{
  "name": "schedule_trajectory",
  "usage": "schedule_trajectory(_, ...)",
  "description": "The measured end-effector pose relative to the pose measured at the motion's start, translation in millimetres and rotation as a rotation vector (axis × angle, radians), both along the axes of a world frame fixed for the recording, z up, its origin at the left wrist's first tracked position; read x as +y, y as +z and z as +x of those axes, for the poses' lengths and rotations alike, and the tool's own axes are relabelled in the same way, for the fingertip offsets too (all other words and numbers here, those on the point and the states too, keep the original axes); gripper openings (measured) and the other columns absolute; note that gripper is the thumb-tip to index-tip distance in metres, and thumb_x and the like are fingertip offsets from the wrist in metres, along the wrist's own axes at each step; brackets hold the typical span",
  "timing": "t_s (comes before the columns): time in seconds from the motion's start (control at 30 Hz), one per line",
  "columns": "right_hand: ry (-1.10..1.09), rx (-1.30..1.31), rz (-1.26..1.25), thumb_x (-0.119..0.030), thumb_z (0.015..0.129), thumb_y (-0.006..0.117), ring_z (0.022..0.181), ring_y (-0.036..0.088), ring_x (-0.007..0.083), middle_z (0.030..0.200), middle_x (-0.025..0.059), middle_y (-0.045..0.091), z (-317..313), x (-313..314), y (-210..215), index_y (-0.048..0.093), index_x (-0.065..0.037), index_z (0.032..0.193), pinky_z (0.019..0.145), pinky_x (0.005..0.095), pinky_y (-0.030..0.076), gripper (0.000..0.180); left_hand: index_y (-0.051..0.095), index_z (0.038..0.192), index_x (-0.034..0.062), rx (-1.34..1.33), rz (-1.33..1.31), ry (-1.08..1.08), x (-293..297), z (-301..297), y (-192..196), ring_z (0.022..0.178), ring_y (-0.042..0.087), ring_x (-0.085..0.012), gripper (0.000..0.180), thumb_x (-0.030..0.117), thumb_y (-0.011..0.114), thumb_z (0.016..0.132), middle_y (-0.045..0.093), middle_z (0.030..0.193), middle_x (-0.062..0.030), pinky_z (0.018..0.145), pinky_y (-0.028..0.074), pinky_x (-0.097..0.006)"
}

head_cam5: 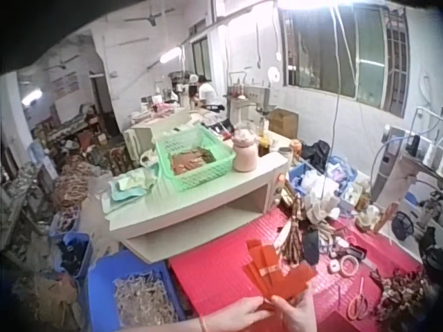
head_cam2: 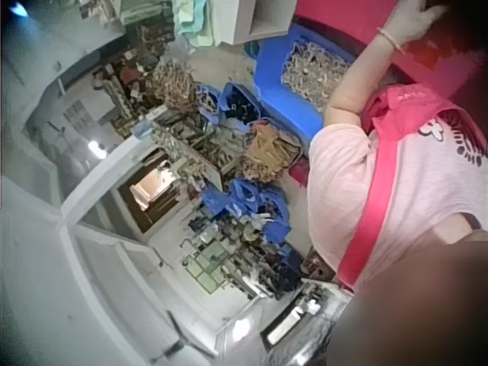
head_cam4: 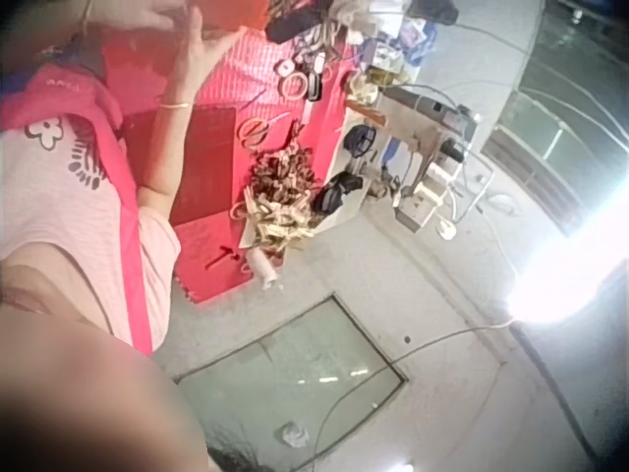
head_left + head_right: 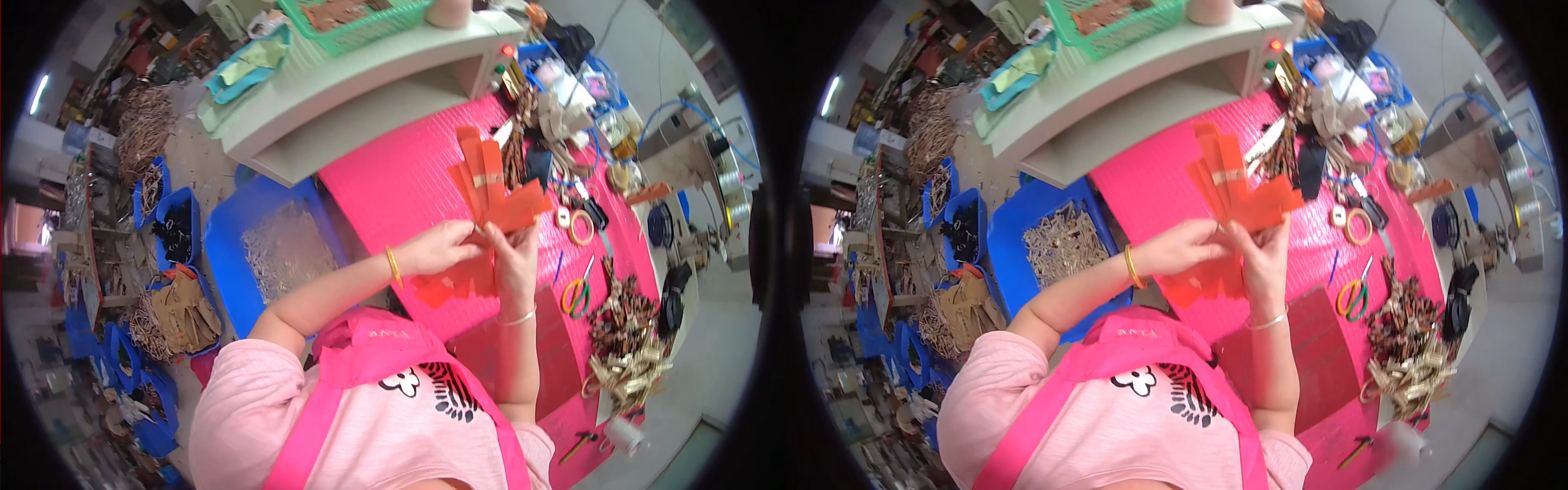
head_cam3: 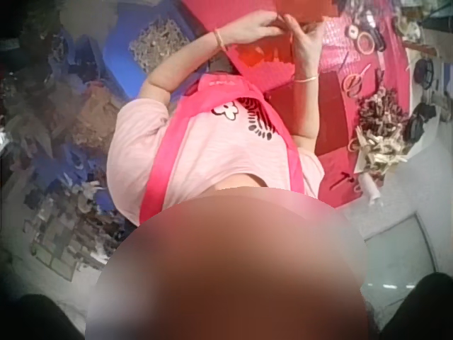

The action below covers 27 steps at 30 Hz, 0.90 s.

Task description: Assembling and trimming decorative straw or fiber bows.

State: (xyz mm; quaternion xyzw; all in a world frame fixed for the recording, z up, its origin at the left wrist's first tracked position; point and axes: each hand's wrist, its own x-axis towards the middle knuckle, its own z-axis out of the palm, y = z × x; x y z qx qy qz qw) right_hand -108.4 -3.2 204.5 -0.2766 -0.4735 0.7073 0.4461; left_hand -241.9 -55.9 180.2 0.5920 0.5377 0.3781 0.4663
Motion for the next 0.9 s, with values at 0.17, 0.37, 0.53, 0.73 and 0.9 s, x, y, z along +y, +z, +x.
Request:
schedule_trajectory(0.17, 0.118, -0.1, -0.025, 0.003, 0.078, 0.053, 0.088, 0.054, 0.0148, 0.095, 0.0106, 0.056, -2.0, 8.5, 9.2, 0.026, -0.006, 0.126, 0.08, 0.0274, 0.042, 0.055, 0.05, 0.106, 0.0003, -0.306, -0.007, 0.246, 4.0, -56.4, 71.3, 0.094, 0.05, -0.0123, 0.028, 0.013, 0.054, 0.081, 0.054, 0.101, -0.0041, 0.084, 0.039, -0.028)
schedule_trajectory(0.37, -0.036, -0.009, -0.201, -0.006, 0.082, 0.049, 0.07, 0.052, 0.0125, 0.078, 0.0064, 0.055, 33.8, 18.6, -45.3, 0.049, -0.001, 0.1, 0.07, 0.0246, 0.044, 0.019, 0.051, 0.107, 0.0055, -0.506, 0.07, 0.446, 82.8, -219.4, 161.9, 0.086, 0.058, -0.0168, 0.03, 0.017, 0.056, 0.08, 0.058, 0.097, -0.0044, 0.07, 0.051, -0.033)
schedule_trajectory(0.53, 0.107, -0.093, -0.31, -0.006, 0.082, 0.049, 0.068, 0.052, 0.0115, 0.075, 0.0061, 0.056, 16.0, -20.6, -57.3, 0.052, -0.001, 0.094, 0.066, 0.0229, 0.043, 0.013, 0.054, 0.102, 0.0011, 0.008, 0.25, 0.756, 160.7, -362.9, 135.7, 0.088, 0.056, -0.0148, 0.027, 0.018, 0.055, 0.08, 0.059, 0.096, -0.007, 0.071, 0.048, -0.031)
schedule_trajectory(0.73, 0.333, -0.367, -0.216, -0.008, 0.084, 0.049, 0.068, 0.054, 0.0107, 0.073, 0.0056, 0.057, 19.9, -68.6, -83.1, 0.052, 0.0, 0.095, 0.065, 0.0229, 0.044, 0.014, 0.055, 0.104, 0.0015, 0.104, 0.539, 0.92, 20.4, -298.0, 113.7, 0.086, 0.054, -0.0111, 0.03, 0.021, 0.051, 0.083, 0.059, 0.096, -0.0027, 0.075, 0.039, -0.023)
schedule_trajectory(0.9, 0.524, -0.532, -0.187, -0.009, 0.085, 0.047, 0.058, 0.053, 0.0107, 0.066, 0.0061, 0.056, 46.0, -100.1, -108.4, 0.053, 0.0, 0.094, 0.054, 0.0211, 0.042, 0.014, 0.055, 0.102, 0.0052, -0.213, 0.091, 1.158, -201.0, -222.2, -24.0, 0.074, 0.054, -0.0086, 0.025, 0.019, 0.052, 0.082, 0.059, 0.085, -0.001, 0.065, 0.041, -0.021)
